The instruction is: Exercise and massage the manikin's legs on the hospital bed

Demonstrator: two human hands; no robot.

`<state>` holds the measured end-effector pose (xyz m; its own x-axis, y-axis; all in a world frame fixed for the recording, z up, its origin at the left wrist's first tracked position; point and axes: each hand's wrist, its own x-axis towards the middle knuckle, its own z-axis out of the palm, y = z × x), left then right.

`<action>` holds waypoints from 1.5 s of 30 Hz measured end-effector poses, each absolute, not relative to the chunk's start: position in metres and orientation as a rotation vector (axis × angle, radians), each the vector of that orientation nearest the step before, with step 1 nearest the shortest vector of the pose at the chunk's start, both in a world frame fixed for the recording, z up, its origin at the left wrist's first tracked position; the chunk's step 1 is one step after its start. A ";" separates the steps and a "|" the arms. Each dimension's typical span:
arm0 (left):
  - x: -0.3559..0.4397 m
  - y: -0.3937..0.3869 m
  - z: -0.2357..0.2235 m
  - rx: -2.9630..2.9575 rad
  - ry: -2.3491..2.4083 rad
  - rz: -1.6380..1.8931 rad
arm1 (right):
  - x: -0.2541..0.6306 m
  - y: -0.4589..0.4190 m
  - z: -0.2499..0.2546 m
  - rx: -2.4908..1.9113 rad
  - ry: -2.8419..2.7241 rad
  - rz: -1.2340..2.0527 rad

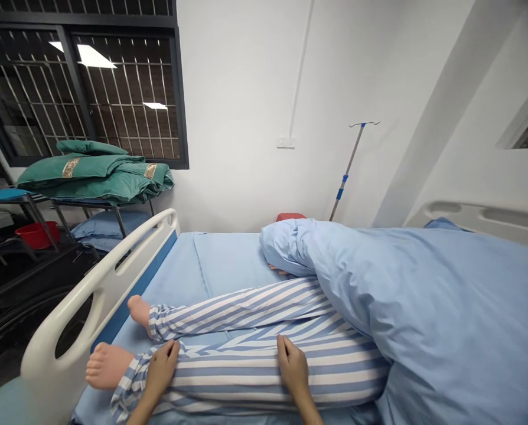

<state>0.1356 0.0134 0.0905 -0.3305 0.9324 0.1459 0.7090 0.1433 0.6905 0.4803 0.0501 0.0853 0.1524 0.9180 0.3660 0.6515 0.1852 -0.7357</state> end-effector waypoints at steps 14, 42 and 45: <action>0.131 0.006 0.075 1.853 2.321 0.723 | 0.381 0.045 0.088 -1.477 -1.615 0.474; 0.144 0.027 0.081 1.258 1.948 1.361 | 0.209 0.043 0.088 -1.247 -1.421 0.883; 0.144 0.026 0.080 1.321 1.971 1.264 | 0.221 0.041 0.099 -1.217 -1.515 0.847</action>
